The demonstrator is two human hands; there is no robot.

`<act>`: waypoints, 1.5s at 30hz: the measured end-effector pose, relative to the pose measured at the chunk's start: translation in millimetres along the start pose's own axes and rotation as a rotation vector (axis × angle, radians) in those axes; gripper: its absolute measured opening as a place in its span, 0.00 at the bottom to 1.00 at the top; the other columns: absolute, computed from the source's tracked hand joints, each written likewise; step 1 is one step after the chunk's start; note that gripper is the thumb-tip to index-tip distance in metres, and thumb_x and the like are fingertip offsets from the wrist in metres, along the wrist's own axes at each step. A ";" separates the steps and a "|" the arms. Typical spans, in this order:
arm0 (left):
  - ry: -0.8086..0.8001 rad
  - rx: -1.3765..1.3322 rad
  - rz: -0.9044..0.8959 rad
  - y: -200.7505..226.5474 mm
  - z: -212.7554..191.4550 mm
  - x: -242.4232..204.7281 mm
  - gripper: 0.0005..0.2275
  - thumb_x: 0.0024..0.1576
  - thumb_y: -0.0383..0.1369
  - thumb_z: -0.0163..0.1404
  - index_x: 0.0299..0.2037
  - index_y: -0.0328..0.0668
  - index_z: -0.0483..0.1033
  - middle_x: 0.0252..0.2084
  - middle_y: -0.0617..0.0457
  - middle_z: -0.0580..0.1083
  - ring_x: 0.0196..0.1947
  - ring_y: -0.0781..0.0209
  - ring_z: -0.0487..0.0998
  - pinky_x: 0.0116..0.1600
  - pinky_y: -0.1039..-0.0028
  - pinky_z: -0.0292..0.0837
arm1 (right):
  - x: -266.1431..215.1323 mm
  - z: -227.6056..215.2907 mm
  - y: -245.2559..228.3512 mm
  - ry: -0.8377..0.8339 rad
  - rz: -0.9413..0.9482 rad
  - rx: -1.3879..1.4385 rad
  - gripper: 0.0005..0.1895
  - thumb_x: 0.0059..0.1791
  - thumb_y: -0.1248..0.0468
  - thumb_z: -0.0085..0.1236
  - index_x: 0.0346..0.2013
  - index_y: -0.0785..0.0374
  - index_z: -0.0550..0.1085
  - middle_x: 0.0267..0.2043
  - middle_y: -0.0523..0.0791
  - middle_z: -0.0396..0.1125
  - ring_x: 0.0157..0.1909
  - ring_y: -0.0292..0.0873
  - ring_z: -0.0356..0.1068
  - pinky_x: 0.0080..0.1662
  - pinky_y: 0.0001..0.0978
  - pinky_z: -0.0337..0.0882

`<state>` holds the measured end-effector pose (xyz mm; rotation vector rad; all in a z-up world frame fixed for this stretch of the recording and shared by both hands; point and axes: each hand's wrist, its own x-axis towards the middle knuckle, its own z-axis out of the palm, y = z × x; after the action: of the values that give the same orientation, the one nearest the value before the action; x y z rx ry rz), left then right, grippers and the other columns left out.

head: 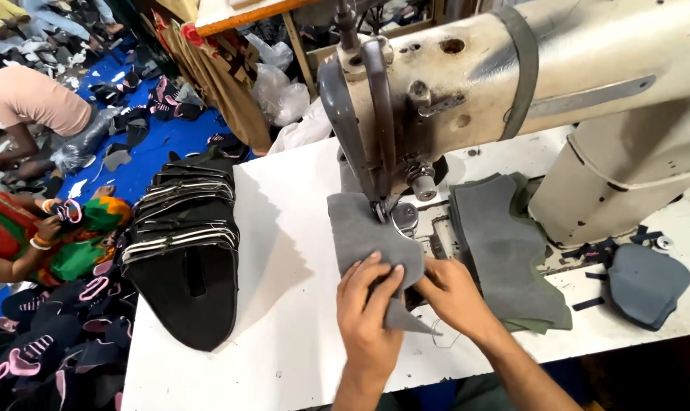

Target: The person stitches and assembles various shoe components using an industrial sewing machine.

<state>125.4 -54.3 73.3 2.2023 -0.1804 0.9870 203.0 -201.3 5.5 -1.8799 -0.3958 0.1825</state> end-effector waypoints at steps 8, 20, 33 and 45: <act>-0.104 0.019 0.091 -29.9 -4.5 28.1 0.17 0.42 0.15 0.53 0.42 0.37 0.81 0.46 0.49 0.78 0.60 0.48 0.78 0.67 0.56 0.69 | 15.3 27.5 7.0 0.003 0.231 0.317 0.13 0.50 0.61 0.53 0.40 0.69 0.78 0.21 0.41 0.70 0.21 0.34 0.66 0.24 0.30 0.67; -0.474 -0.232 0.087 -84.5 -21.8 111.9 0.16 0.39 0.12 0.47 0.36 0.36 0.77 0.41 0.50 0.80 0.58 0.46 0.80 0.64 0.61 0.73 | 36.0 105.2 -18.7 0.242 0.200 0.903 0.23 0.59 0.52 0.47 0.35 0.70 0.74 0.25 0.46 0.68 0.23 0.39 0.70 0.26 0.31 0.72; -0.466 -0.209 -0.017 -72.3 -29.7 102.0 0.14 0.43 0.15 0.50 0.38 0.36 0.78 0.43 0.47 0.80 0.58 0.47 0.80 0.58 0.63 0.75 | 39.1 110.1 -27.6 0.363 0.224 1.006 0.21 0.58 0.50 0.46 0.30 0.63 0.72 0.23 0.39 0.63 0.22 0.32 0.60 0.26 0.27 0.62; -0.232 0.008 0.077 -39.1 -28.3 59.4 0.14 0.45 0.20 0.59 0.41 0.39 0.79 0.45 0.51 0.78 0.57 0.42 0.78 0.67 0.53 0.69 | 24.3 66.7 -5.4 0.186 0.190 0.779 0.20 0.59 0.55 0.48 0.25 0.62 0.72 0.24 0.33 0.59 0.26 0.26 0.53 0.28 0.25 0.54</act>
<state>165.1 2.2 106.4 2.3292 -0.3705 0.7713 203.5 -131.9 -10.4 -1.1460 0.0009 0.2446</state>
